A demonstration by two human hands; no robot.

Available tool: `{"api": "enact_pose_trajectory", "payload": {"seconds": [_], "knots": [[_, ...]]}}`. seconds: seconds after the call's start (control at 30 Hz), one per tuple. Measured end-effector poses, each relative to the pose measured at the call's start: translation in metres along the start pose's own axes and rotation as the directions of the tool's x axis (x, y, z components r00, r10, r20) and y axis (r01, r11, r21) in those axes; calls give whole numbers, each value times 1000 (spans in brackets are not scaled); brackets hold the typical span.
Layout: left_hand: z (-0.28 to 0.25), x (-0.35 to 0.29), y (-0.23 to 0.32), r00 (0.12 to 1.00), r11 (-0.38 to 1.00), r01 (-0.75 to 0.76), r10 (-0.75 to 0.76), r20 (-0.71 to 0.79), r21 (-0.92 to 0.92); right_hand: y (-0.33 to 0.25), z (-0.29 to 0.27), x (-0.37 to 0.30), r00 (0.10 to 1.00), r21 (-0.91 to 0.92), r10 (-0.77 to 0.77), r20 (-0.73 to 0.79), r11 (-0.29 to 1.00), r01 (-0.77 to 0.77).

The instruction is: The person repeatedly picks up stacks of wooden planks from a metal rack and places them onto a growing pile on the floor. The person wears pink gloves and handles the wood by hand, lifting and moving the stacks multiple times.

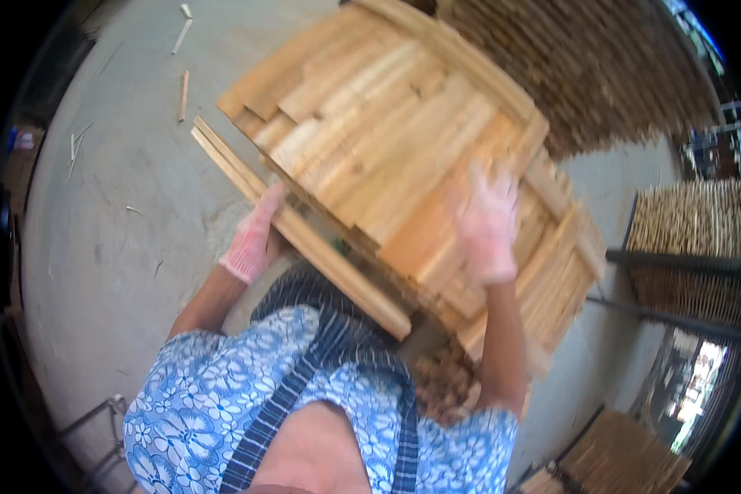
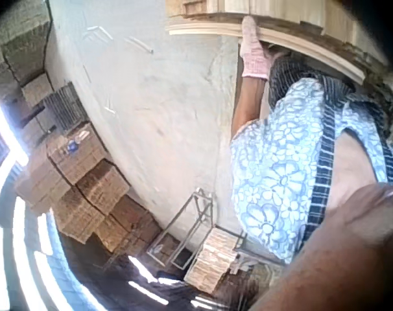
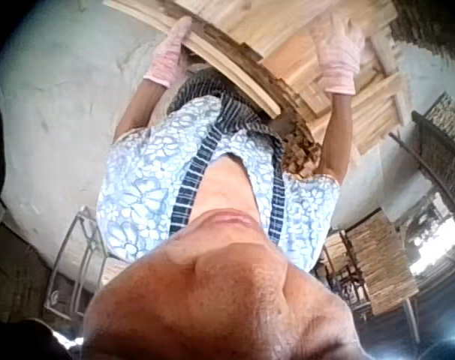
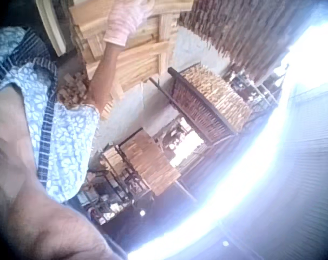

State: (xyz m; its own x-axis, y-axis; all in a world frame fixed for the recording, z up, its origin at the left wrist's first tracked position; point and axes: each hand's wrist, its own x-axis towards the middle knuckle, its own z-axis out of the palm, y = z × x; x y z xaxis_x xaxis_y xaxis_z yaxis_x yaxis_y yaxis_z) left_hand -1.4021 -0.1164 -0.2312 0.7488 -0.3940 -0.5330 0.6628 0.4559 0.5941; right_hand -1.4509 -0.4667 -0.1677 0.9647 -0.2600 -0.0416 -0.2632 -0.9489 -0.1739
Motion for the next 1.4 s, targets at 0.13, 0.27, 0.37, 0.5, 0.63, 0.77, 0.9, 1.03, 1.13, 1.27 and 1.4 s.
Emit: {"api": "enact_pose_trajectory", "payload": {"seconds": [0.13, 0.27, 0.37, 0.5, 0.63, 0.77, 0.9, 1.03, 1.13, 1.27, 1.4], "knots": [[22, -15, 20, 996, 980, -84, 85, -2, -180, -73, -40, -59, 673, 706, -571, 470, 701, 101], [37, 19, 63, 595, 425, -798, 669, 446, 426, -87, -42, -54, 793, 526, -419, 441, 837, 149], [34, 33, 115, 975, 492, 81, -221, 34, 867, -77, -21, -27, 882, 209, -373, 288, 923, 323], [52, 33, 117, 937, -228, -336, -178, 300, 914, -73, 21, -1, 887, -95, -450, 103, 883, 459], [69, 54, 109, 637, -520, -669, -33, 770, 531, -59, 31, -3, 872, -72, -487, 55, 869, 490], [75, 87, 117, 595, -651, -689, -260, 760, 317, -41, 18, -16, 889, 68, -410, 205, 912, 405], [80, 94, 114, 531, -569, -768, -306, 790, 295, -41, 11, -42, 912, 120, -389, 133, 919, 375], [92, 78, 99, 597, -645, -712, -350, 722, 276, -26, 7, -59, 936, 193, -353, 8, 918, 345], [96, 78, 104, 671, -628, -692, -380, 637, 355, 30, -5, -62, 960, 255, -118, -254, 949, 184], [107, 98, 113, 658, -210, -752, -272, 702, 624, 135, -10, -122, 613, 173, 688, -388, 707, -685], [159, 98, 92, 633, 108, -724, -289, 718, 682, 149, 39, -139, 546, 423, 793, -269, 607, -673]]}}
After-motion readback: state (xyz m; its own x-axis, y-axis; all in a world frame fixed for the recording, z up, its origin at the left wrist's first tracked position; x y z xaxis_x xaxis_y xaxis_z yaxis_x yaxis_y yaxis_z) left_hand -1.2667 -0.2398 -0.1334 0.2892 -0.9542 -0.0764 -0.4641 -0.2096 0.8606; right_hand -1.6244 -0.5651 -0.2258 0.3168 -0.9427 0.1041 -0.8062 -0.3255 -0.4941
